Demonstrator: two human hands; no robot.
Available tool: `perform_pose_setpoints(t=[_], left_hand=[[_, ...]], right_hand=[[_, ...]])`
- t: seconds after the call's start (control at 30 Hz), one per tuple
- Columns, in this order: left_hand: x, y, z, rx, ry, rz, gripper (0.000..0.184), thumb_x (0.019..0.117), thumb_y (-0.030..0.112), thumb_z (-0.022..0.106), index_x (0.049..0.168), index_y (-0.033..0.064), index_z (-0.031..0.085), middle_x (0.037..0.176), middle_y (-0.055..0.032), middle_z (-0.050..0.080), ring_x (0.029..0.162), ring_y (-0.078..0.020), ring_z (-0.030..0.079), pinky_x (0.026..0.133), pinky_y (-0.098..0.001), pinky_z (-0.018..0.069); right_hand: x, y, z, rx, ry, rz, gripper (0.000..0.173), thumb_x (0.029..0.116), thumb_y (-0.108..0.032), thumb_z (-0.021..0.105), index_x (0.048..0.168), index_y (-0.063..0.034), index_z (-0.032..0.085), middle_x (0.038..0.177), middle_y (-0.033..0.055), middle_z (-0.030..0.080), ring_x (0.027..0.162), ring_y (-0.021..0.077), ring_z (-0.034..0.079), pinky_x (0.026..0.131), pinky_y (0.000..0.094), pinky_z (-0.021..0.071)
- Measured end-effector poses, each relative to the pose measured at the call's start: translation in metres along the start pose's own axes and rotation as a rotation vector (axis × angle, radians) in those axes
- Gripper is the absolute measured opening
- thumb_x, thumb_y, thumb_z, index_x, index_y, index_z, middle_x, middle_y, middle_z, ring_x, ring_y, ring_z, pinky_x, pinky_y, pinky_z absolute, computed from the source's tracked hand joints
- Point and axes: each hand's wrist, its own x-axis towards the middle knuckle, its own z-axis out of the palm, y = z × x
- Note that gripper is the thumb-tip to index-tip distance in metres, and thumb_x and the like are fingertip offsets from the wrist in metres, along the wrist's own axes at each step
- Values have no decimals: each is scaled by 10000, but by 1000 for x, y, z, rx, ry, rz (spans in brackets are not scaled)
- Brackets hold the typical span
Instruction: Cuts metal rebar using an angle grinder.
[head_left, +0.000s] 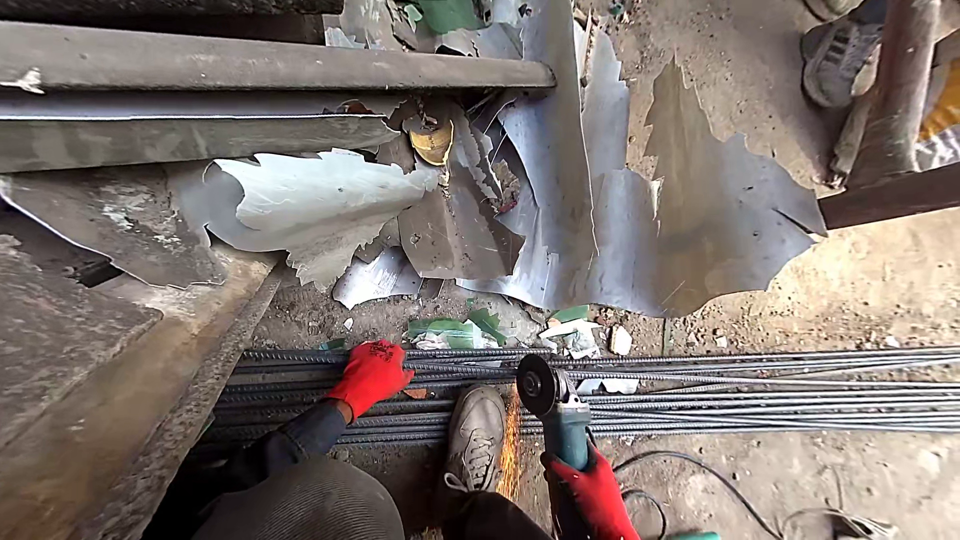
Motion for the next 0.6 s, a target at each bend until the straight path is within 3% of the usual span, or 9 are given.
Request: perform_pose_setpoints(t=[0.27, 0.43, 0.6], left_hand=[[2, -1, -3, -15, -5, -6, 426, 988, 503, 593, 966, 104, 741, 989, -130, 734, 1002, -328, 702, 825, -575, 537], [5, -1, -1, 4, -49, -11, 444, 989, 521, 558, 1011, 117, 739, 1055, -125, 732, 1066, -317, 693, 865, -574, 535], [2, -1, -4, -17, -15, -8, 420, 992, 493, 588, 978, 103, 742, 1001, -134, 733, 1014, -333, 699, 829, -581, 535]], right_hand=[[-1, 4, -2, 7, -8, -7, 721, 642, -355, 877, 1259, -70, 637, 948, 86, 745, 800, 209, 738, 741, 464, 630], [4, -10, -1, 16, -1, 4, 716, 647, -334, 869, 1269, -69, 634, 967, 88, 740, 824, 206, 732, 763, 457, 620], [-3, -1, -1, -4, -3, -9, 709, 636, -351, 858, 1249, -67, 643, 942, 83, 742, 799, 200, 734, 740, 454, 625]])
